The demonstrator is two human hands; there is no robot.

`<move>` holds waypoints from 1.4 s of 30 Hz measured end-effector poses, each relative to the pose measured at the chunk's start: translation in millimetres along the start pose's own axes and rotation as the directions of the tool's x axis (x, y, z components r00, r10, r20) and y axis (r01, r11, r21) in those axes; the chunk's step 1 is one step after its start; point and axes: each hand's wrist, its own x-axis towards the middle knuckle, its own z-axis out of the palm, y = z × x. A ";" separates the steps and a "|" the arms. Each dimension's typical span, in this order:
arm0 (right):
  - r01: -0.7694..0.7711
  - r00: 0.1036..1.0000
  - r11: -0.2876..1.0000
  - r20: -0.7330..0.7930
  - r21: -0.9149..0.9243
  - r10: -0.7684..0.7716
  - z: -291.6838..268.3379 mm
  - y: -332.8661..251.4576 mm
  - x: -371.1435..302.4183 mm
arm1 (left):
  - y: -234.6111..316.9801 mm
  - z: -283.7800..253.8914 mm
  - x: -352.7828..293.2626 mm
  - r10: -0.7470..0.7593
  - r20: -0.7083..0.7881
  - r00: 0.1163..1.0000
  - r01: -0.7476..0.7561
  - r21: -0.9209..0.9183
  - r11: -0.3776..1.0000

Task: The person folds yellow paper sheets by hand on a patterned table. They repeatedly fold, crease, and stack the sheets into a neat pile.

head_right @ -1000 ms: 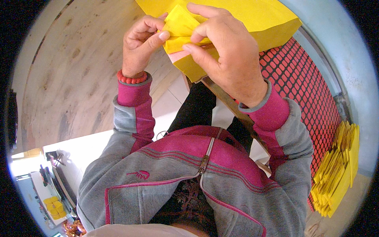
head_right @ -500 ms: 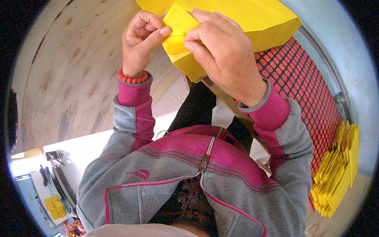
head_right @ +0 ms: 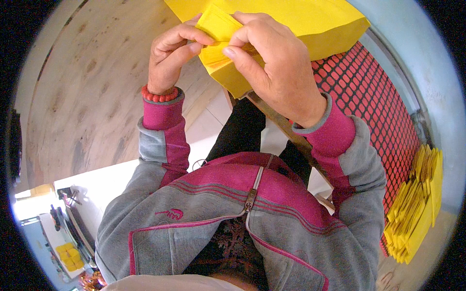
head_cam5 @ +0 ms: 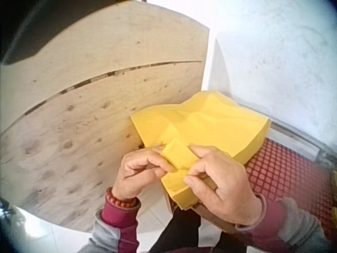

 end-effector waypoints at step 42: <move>-0.078 0.996 0.993 0.037 0.092 0.075 -4.0 -5.3 1.9 | -1.1 -5.0 -1.1 -0.018 0.049 0.999 0.019 -0.019 1.000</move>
